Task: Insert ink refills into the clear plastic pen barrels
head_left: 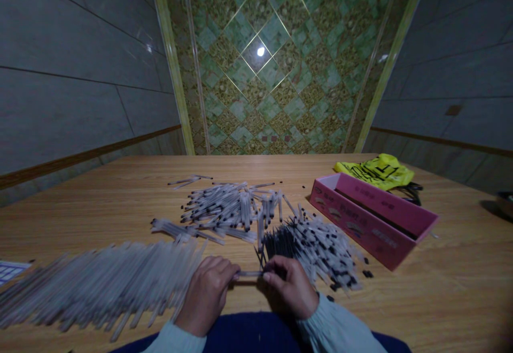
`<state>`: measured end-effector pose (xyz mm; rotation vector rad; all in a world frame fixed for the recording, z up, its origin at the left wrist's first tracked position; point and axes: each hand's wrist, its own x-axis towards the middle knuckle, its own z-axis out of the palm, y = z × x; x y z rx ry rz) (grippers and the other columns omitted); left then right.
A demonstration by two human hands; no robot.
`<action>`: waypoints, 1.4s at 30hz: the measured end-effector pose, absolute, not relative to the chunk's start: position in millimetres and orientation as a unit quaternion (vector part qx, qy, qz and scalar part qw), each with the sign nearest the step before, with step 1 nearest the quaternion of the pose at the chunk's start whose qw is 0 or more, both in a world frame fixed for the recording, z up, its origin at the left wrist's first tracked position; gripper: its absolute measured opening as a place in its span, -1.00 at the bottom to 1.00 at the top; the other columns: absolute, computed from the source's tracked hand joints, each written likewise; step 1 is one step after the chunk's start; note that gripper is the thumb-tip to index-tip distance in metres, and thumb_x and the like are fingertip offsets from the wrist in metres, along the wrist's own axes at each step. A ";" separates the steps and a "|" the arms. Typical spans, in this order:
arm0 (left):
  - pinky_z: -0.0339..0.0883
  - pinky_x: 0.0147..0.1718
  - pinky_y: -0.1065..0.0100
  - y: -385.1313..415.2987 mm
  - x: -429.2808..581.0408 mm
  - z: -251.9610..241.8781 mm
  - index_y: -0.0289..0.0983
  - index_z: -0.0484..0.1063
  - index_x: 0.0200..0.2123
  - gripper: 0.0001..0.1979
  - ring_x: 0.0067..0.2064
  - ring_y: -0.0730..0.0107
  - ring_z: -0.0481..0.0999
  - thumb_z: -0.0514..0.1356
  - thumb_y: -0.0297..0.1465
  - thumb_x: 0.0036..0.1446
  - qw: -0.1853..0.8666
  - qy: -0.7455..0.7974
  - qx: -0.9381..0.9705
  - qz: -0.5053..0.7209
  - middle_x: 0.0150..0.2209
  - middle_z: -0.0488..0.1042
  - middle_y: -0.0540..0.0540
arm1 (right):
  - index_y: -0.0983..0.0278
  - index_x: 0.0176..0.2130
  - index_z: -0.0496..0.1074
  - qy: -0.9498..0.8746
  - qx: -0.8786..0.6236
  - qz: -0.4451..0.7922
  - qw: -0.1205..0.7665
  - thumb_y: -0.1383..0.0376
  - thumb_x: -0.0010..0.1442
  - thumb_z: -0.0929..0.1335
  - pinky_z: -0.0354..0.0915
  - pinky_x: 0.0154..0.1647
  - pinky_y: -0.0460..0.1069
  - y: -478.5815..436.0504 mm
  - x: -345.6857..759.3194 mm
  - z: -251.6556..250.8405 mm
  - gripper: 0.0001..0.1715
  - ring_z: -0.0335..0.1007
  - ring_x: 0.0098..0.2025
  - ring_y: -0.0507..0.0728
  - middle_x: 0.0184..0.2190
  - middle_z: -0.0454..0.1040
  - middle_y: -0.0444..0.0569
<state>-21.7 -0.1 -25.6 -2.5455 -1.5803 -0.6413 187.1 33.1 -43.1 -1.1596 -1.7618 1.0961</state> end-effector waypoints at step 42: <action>0.34 -0.32 0.40 -2.1 -23.6 -23.2 -0.19 0.48 -0.28 -0.75 -0.31 0.36 0.52 0.00 -0.42 0.18 -0.068 -0.524 -0.800 -0.285 -0.34 0.56 -0.07 | 0.31 -0.51 0.23 -0.355 -0.329 0.780 0.397 -0.03 -0.09 0.38 -0.22 -0.75 -0.20 34.8 180.1 -38.6 -0.52 -0.08 -0.75 -0.15 -0.66 0.26 -0.19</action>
